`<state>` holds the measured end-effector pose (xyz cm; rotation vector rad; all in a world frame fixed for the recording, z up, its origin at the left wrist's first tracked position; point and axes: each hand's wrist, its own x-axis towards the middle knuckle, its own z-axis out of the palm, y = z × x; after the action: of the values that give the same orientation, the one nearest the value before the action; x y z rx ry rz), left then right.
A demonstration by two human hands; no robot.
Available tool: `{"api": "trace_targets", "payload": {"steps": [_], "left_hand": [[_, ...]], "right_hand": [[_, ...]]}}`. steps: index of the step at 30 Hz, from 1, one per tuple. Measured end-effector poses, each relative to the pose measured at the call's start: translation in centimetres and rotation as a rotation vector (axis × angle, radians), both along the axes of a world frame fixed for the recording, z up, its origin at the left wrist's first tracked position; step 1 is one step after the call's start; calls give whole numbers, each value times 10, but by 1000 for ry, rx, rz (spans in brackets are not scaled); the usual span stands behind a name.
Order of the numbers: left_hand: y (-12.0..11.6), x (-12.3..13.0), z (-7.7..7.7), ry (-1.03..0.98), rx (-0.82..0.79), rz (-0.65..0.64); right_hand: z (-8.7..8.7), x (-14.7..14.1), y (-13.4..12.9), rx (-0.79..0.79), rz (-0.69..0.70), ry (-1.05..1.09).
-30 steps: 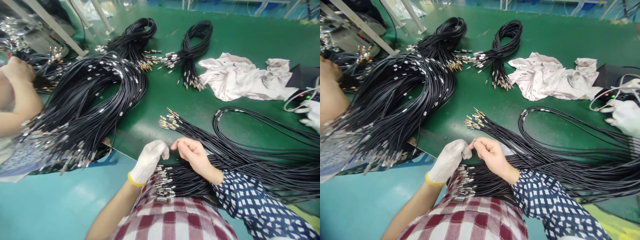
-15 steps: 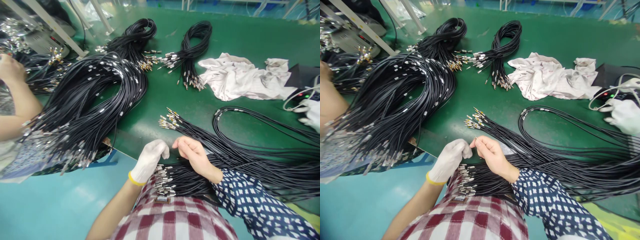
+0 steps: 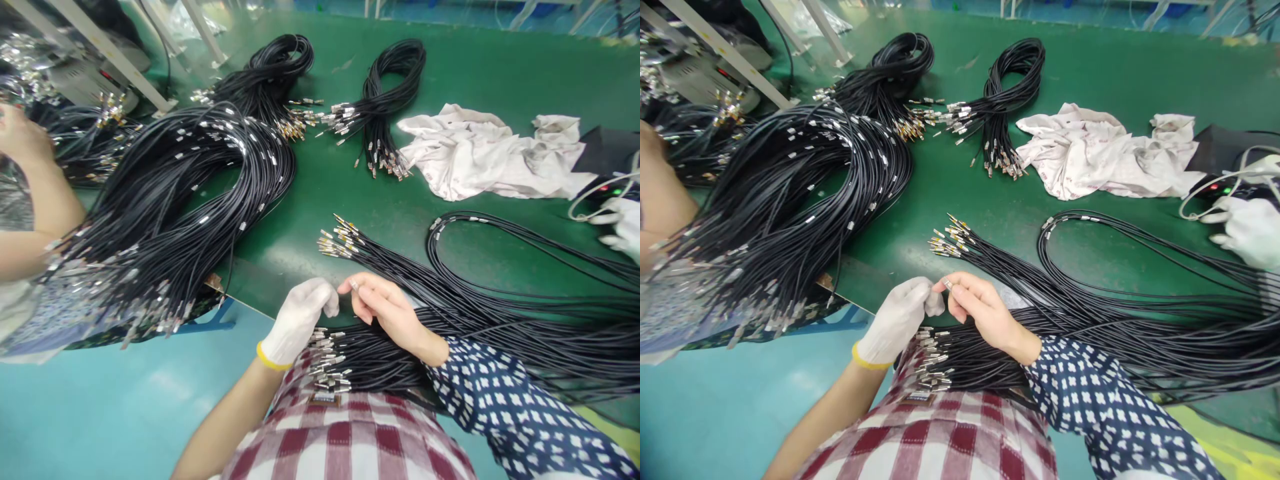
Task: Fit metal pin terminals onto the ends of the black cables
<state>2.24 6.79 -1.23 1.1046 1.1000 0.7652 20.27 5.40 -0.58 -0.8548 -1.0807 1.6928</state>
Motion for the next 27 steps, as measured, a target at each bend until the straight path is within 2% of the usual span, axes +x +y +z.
{"api": "trace_targets", "payload": {"steps": [4, 9, 19, 27], "left_hand": [[0, 1, 0, 14, -3, 4], [0, 2, 1, 32, -25, 28], [-1, 2, 2, 44, -10, 29], [-1, 1, 1, 55, 12, 16]], "right_hand": [[3, 0, 0, 9, 11, -25], [4, -1, -1, 43, -49, -106], [2, -2, -2, 53, -126, -139], [6, -2, -4, 79, -115, -190]]}}
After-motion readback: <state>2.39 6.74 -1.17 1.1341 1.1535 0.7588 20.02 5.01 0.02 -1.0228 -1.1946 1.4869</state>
